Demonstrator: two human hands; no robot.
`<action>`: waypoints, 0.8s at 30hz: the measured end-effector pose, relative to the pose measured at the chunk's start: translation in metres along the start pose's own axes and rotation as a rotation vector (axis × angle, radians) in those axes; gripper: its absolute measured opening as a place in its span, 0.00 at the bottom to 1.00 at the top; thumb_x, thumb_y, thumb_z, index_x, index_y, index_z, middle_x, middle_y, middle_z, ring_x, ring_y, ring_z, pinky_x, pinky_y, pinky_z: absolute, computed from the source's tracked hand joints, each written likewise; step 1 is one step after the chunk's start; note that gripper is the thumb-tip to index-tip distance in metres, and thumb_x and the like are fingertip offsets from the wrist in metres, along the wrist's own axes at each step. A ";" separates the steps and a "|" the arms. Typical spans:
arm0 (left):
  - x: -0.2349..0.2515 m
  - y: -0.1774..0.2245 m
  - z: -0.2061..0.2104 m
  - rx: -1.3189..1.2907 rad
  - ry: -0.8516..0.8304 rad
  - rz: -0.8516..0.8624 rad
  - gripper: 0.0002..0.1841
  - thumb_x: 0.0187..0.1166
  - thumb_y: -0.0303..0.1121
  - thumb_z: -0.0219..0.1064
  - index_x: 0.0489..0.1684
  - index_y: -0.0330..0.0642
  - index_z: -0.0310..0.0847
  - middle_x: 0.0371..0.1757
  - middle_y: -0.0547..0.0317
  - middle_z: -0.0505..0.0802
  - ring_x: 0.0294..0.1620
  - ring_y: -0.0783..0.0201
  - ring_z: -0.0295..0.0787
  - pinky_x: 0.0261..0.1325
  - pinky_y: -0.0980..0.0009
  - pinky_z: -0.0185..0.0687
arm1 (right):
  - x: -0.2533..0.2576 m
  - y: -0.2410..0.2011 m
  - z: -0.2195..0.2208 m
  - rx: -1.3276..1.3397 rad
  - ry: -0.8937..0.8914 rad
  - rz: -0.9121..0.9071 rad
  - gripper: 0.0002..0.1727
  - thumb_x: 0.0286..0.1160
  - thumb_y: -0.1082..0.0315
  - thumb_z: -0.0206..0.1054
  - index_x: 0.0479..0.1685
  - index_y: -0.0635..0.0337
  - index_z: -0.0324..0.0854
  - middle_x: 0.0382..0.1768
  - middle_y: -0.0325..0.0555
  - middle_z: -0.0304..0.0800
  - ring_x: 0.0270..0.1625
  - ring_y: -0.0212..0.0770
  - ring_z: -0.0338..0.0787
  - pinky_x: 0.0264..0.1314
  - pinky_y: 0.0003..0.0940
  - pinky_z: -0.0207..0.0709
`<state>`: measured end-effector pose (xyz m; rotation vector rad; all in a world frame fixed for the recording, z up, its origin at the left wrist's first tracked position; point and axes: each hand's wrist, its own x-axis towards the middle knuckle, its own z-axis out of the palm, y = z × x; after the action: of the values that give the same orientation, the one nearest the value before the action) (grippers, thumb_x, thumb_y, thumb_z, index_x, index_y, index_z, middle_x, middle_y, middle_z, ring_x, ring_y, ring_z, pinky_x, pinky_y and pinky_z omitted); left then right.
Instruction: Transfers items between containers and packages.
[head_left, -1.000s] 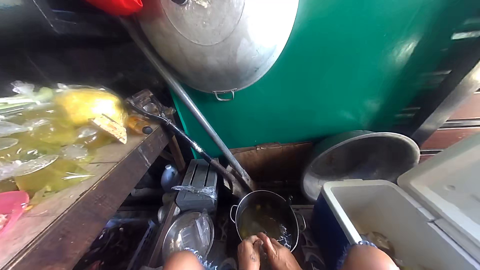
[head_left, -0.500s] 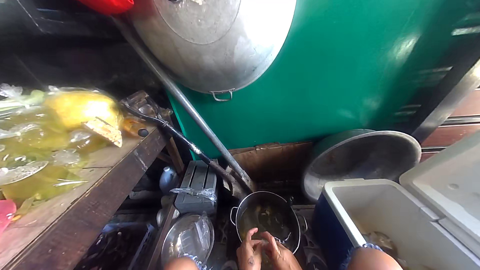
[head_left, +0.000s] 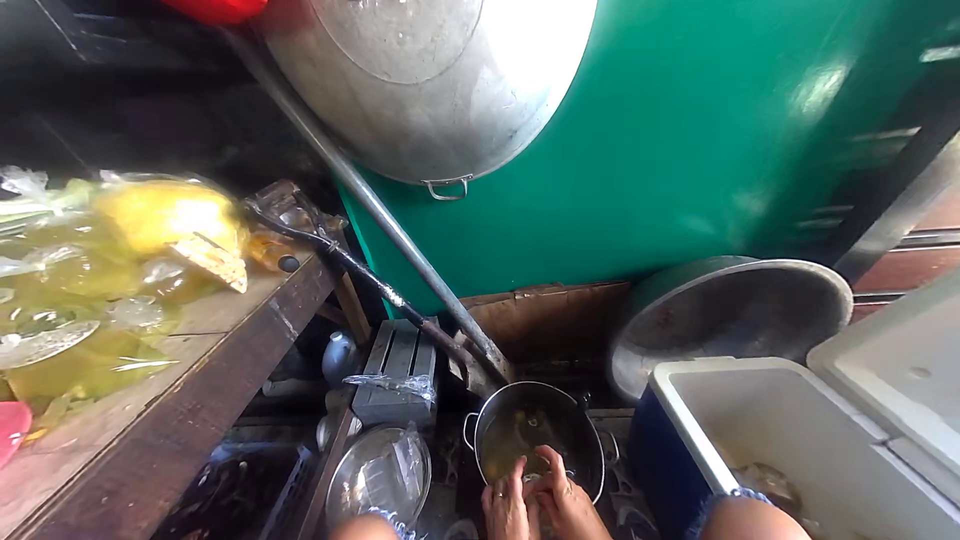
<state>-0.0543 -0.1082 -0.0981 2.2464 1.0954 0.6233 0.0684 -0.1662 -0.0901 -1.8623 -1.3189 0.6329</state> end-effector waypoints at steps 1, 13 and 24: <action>0.001 -0.002 0.001 0.003 0.015 0.030 0.28 0.73 0.28 0.71 0.76 0.38 0.79 0.56 0.47 0.96 0.62 0.44 0.90 0.79 0.37 0.63 | 0.000 0.002 0.001 0.006 0.008 -0.020 0.36 0.80 0.75 0.63 0.88 0.68 0.53 0.46 0.53 0.96 0.51 0.56 0.96 0.61 0.59 0.85; 0.005 0.005 0.001 0.031 0.037 -0.040 0.10 0.73 0.32 0.72 0.44 0.35 0.88 0.44 0.47 0.95 0.53 0.46 0.91 0.71 0.38 0.65 | 0.001 0.012 0.004 0.174 0.105 0.034 0.41 0.71 0.78 0.68 0.85 0.73 0.51 0.39 0.52 0.94 0.43 0.50 0.96 0.55 0.52 0.88; -0.002 -0.001 0.021 0.060 0.212 0.017 0.05 0.68 0.31 0.72 0.32 0.38 0.88 0.38 0.50 0.95 0.47 0.49 0.92 0.64 0.41 0.69 | -0.007 0.012 0.010 0.117 0.180 -0.043 0.39 0.70 0.79 0.68 0.83 0.76 0.56 0.40 0.53 0.95 0.42 0.49 0.97 0.53 0.49 0.89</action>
<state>-0.0426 -0.1150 -0.1147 2.2822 1.2125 0.8628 0.0651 -0.1723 -0.1058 -1.7482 -1.1768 0.4963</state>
